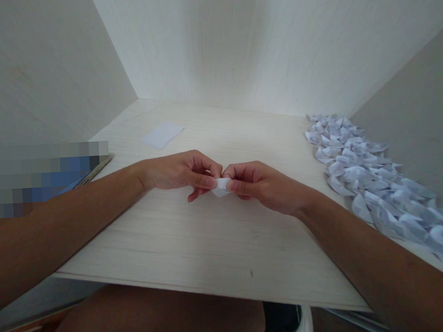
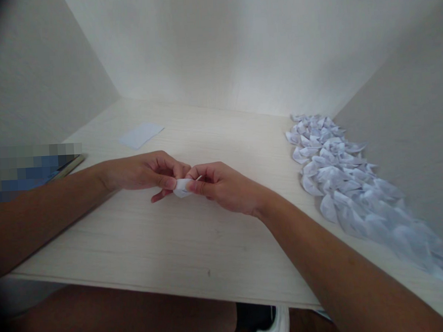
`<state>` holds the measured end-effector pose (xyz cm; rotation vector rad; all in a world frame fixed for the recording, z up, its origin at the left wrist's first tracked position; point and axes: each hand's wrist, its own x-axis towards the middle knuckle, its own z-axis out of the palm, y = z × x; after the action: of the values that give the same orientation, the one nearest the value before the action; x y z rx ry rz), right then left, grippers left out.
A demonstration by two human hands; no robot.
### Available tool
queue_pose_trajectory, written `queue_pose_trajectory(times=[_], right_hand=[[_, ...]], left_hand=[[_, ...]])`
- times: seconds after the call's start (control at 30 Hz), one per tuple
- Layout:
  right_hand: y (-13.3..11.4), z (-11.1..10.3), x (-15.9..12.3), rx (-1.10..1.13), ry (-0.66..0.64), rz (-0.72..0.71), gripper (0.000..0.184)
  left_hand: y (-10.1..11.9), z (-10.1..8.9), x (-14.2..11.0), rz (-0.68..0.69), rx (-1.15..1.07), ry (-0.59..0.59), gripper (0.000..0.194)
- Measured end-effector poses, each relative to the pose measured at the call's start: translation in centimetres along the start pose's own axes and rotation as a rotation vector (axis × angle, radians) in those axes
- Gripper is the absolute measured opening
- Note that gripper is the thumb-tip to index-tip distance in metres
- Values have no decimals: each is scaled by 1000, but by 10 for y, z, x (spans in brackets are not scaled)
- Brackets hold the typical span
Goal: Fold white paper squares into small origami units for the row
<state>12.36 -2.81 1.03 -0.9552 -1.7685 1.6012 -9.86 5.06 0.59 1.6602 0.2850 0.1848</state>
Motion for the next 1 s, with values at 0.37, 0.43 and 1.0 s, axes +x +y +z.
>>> queue_pose_trajectory(times=[0.37,0.43,1.0], right_hand=[[3,5,0,-430,213,-261,15],[3,7,0,-416,164,-261,17],[9,2,-4,-992,444,-424,15]], left_hand=[[2,0,-4,-102,-62,38,31],[5,-1,-5,-122,-44,-13,33],[20,12,-12,41,612,366,16]])
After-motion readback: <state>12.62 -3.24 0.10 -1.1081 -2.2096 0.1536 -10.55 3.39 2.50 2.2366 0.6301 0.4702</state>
